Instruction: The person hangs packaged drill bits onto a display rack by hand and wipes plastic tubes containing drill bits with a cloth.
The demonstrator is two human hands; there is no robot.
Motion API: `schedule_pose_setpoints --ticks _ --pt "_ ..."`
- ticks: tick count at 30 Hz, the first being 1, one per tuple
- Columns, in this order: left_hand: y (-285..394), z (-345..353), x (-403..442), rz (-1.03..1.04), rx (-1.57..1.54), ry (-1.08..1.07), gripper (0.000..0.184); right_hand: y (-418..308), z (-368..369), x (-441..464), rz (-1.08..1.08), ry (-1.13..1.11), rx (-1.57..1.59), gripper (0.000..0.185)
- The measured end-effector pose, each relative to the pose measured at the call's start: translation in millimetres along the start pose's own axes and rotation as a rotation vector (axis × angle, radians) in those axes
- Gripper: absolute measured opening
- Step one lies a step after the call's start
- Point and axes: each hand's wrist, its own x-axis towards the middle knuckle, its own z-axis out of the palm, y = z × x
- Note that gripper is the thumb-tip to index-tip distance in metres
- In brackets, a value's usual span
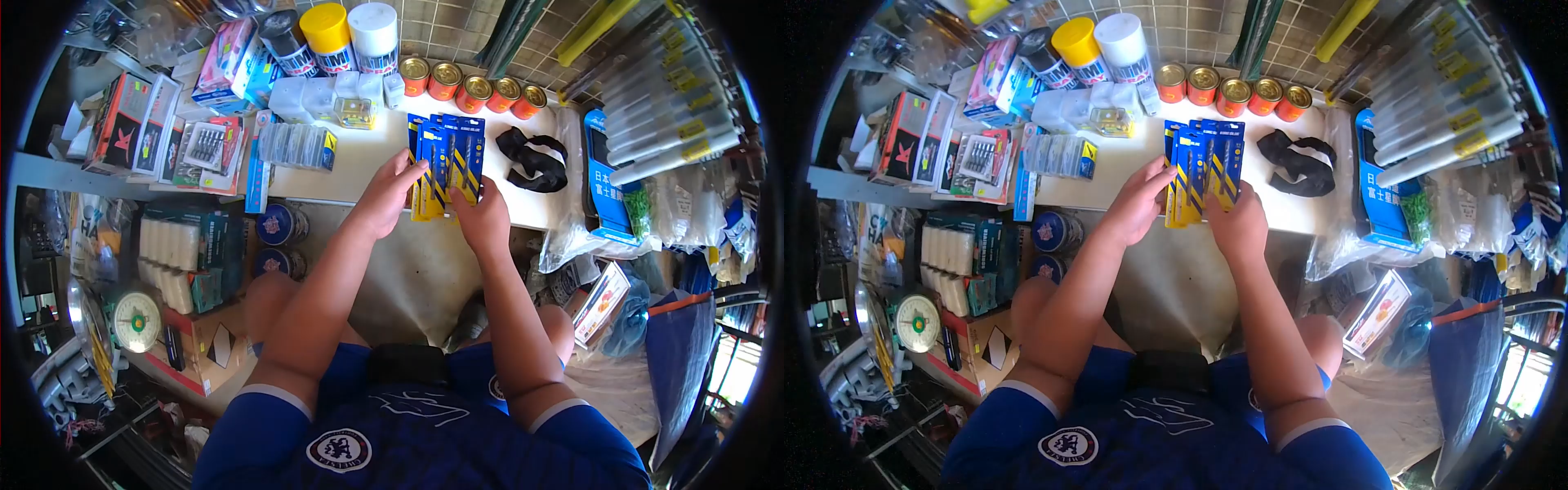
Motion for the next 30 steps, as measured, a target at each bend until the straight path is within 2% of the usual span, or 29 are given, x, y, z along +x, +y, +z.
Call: schedule_pose_setpoints --ticks 4,7,8,11,14,16,20,23,28,30 --pt "6 -4 9 -0.105 -0.024 0.010 0.044 -1 2 16 0.042 -0.054 0.140 0.040" --pt "11 -2 13 -0.105 -0.061 0.042 0.043 8 -1 34 0.153 -0.214 0.272 0.042" --pt "11 1 13 -0.093 -0.085 0.067 0.041 22 9 38 0.092 -0.229 0.348 0.039" --pt "11 6 7 -0.090 -0.125 0.090 0.039 14 4 41 0.040 -0.230 0.225 0.032" --pt "1 6 6 -0.031 -0.161 0.089 0.035 -12 -16 43 0.101 -0.396 0.136 0.035" --pt "-9 7 10 0.020 -0.190 0.087 0.030 -7 -15 43 0.025 -0.372 0.072 0.038" --pt "-28 22 6 0.099 -0.105 0.227 0.024 4 -4 35 -0.112 -0.324 -0.138 0.044" --pt "-41 37 -7 0.142 -0.145 0.319 0.022 -14 -15 18 -0.046 -0.361 -0.363 0.049" --pt "-61 39 -17 0.196 -0.148 0.338 0.020 -14 -14 1 -0.073 -0.341 -0.337 0.050" --pt "-64 35 -16 0.212 -0.135 0.313 0.018 -3 -9 -1 -0.111 -0.278 -0.227 0.048"
